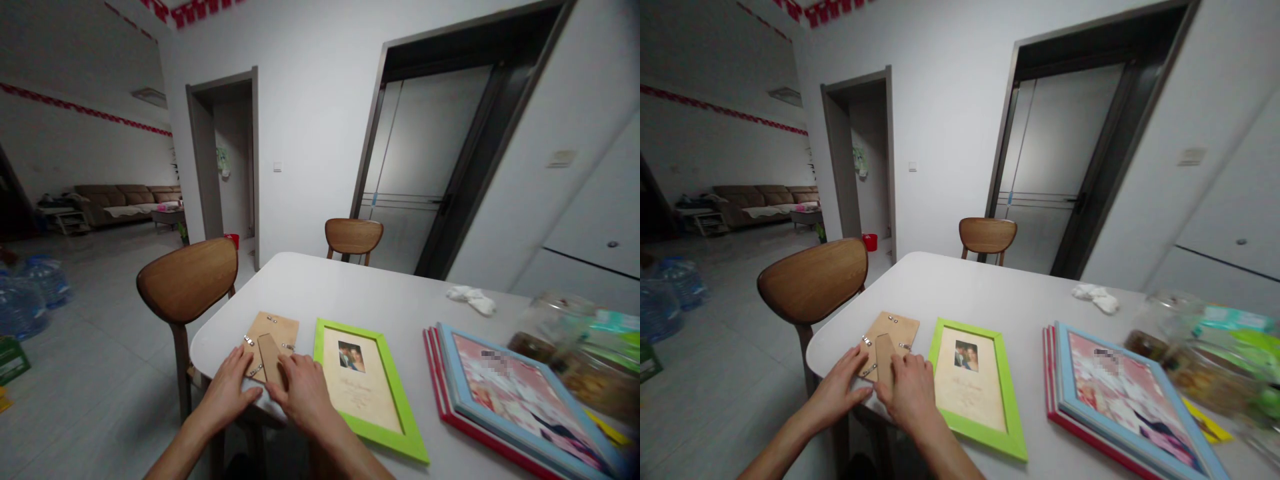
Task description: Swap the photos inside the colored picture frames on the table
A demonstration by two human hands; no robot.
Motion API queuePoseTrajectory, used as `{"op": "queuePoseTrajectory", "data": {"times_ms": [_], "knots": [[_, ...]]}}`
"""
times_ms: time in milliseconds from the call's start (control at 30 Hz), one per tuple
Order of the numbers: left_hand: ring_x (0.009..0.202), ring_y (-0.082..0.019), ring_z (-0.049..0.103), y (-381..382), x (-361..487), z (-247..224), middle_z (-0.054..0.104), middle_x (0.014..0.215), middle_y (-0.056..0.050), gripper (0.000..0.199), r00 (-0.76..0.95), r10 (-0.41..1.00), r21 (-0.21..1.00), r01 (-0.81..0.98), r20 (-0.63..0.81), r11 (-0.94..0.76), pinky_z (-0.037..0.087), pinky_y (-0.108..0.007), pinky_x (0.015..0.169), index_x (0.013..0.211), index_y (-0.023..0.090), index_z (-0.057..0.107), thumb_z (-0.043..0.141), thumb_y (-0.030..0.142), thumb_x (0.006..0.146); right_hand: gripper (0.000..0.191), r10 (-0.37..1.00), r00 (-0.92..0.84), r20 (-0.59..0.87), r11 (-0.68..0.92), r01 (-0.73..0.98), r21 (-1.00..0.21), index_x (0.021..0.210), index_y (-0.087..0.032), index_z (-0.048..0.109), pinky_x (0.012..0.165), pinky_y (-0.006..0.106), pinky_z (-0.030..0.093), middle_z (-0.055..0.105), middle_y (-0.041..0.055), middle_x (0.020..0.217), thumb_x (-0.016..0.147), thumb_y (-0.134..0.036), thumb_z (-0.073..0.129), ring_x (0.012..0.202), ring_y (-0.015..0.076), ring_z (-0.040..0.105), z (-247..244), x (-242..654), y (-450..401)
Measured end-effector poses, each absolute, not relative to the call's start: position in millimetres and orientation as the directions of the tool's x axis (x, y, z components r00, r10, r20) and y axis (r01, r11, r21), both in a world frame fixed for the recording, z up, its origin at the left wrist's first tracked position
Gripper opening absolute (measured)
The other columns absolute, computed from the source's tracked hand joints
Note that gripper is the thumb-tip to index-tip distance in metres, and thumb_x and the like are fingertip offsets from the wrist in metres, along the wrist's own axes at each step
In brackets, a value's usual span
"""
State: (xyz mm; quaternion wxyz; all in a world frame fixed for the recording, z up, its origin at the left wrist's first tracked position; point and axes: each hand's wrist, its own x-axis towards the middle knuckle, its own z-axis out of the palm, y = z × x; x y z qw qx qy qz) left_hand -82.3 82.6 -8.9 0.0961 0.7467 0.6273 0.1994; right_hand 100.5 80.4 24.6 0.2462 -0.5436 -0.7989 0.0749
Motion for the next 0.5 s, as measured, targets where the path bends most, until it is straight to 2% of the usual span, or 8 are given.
{"op": "queuePoseTrajectory", "data": {"times_ms": [100,200,300,400,500], "knots": [[0.121,-0.024,0.029,80,-82,-15,0.035,0.13,-0.017,0.054,0.14,0.969,0.376,0.902,0.205,-0.21,0.025,-0.037,0.1,0.117,0.008,0.044,0.055,0.026,0.068,0.036,0.915,-0.266,0.304,0.38,0.825,-0.42,0.096,-0.02,0.055,0.076,0.038,0.036,0.056,0.0096,0.092,0.065,-0.036,0.056,0.089,0.0247,0.048,16,80,84],[0.119,-0.025,0.032,81,-83,-20,0.037,0.129,-0.017,0.052,0.159,0.956,0.37,0.896,0.247,-0.245,0.028,-0.038,0.098,0.116,0.01,0.044,0.057,0.028,0.069,0.038,0.912,-0.25,0.326,0.396,0.745,-0.537,0.101,-0.017,0.053,0.079,0.034,0.038,0.055,0.0091,0.094,0.063,-0.018,0.053,0.09,0.0211,0.048,13,79,88],[0.119,-0.026,0.032,82,-81,-19,0.037,0.129,-0.017,0.053,0.2,0.918,0.351,0.879,0.342,-0.322,0.03,-0.041,0.097,0.117,0.011,0.042,0.059,0.025,0.069,0.042,0.895,-0.224,0.386,0.43,0.661,-0.615,0.104,-0.014,0.051,0.083,0.032,0.039,0.056,0.0092,0.096,0.063,-0.014,0.05,0.09,0.0191,0.05,24,88,86],[0.123,-0.027,0.024,81,-72,-5,0.031,0.132,-0.018,0.059,0.274,0.837,0.305,0.84,0.473,-0.448,0.029,-0.044,0.097,0.121,0.013,0.035,0.06,0.019,0.068,0.04,0.858,-0.208,0.47,0.487,0.622,-0.613,0.103,-0.015,0.052,0.084,0.033,0.04,0.056,0.0091,0.1,0.064,-0.015,0.05,0.093,0.0186,0.051,46,104,80],[0.124,-0.026,0.018,78,-50,21,0.026,0.134,-0.017,0.071,0.333,0.776,0.281,0.797,0.535,-0.535,0.028,-0.046,0.098,0.127,0.015,0.023,0.06,0.011,0.066,0.038,0.825,-0.186,0.534,0.512,0.646,-0.566,0.102,-0.016,0.053,0.087,0.036,0.039,0.056,0.0094,0.104,0.065,-0.018,0.05,0.097,0.0195,0.05,70,129,74]]}}
